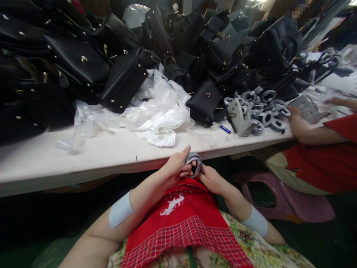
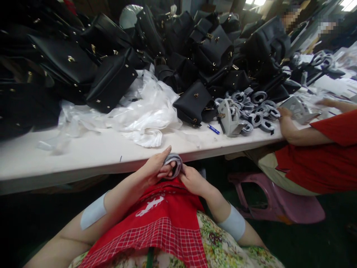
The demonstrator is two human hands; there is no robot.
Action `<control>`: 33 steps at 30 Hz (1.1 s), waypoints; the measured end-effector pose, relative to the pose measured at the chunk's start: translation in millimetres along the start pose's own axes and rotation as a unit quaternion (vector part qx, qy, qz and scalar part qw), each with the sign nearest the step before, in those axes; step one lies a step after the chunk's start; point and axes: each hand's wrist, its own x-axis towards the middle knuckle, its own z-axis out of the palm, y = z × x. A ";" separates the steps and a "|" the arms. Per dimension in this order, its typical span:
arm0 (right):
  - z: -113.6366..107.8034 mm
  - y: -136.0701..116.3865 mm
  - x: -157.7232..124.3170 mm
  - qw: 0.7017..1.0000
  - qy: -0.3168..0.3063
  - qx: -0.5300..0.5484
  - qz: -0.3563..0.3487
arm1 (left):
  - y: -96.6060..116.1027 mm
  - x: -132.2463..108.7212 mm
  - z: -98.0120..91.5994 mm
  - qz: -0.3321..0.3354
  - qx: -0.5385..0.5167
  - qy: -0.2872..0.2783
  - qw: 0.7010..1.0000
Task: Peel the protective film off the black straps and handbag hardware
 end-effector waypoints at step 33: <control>21.7 -7.7 -5.3 0.933 0.072 0.346 0.066 | -5.4 6.3 -5.5 0.066 -0.171 -0.147 0.972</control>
